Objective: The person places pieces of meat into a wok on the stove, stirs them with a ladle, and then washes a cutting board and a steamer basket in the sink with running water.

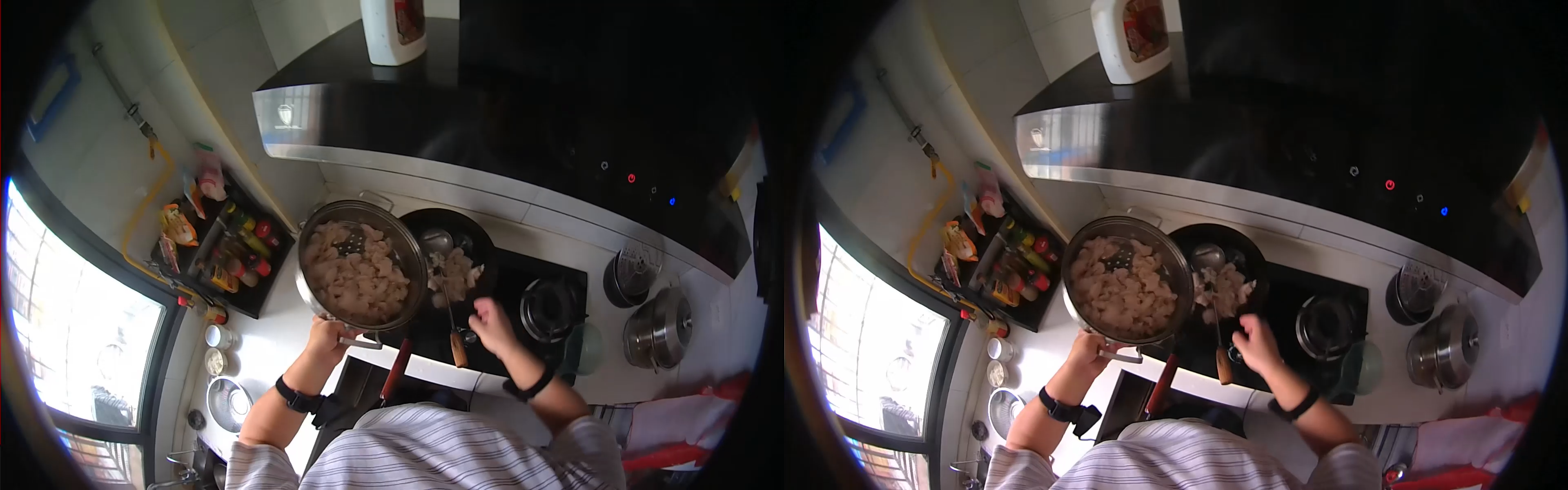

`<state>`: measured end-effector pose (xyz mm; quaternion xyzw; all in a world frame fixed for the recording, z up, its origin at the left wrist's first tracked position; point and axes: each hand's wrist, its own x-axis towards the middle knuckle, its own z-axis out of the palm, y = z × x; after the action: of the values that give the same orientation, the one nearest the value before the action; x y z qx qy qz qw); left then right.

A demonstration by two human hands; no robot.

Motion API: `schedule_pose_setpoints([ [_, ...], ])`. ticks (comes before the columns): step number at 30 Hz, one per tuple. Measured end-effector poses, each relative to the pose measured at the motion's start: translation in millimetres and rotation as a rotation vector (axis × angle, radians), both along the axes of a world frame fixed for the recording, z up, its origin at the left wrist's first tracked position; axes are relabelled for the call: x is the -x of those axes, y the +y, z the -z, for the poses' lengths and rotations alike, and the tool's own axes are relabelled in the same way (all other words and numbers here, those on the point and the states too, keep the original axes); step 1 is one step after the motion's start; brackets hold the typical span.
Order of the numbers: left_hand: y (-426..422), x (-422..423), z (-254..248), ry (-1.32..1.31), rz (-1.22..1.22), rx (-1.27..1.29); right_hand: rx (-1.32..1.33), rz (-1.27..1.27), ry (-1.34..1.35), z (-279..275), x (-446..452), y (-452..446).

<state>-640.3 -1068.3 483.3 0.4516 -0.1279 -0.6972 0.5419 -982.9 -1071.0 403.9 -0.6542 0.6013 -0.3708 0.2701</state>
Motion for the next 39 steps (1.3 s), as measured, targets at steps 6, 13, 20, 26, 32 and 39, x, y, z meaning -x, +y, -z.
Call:
schedule_pose_setpoints([
  [6,-55,-7,37,-0.138,0.084,-0.042,-1.086,0.181,-1.063,-6,-23,33],
  [13,-78,26,-5,-0.443,-0.032,-0.1,-0.952,0.037,-0.704,2,1,39],
  [20,-109,28,2,-0.63,0.02,-0.087,-0.499,0.136,0.442,-26,11,68],
  [26,-124,35,2,-0.746,0.041,0.018,-0.478,0.228,0.518,-40,15,95],
  [32,-143,31,14,-1.126,-0.018,0.247,-0.22,0.283,0.492,-41,15,104],
  [39,-160,58,-12,-1.476,0.033,0.581,-0.241,0.306,0.421,-22,-7,83],
])
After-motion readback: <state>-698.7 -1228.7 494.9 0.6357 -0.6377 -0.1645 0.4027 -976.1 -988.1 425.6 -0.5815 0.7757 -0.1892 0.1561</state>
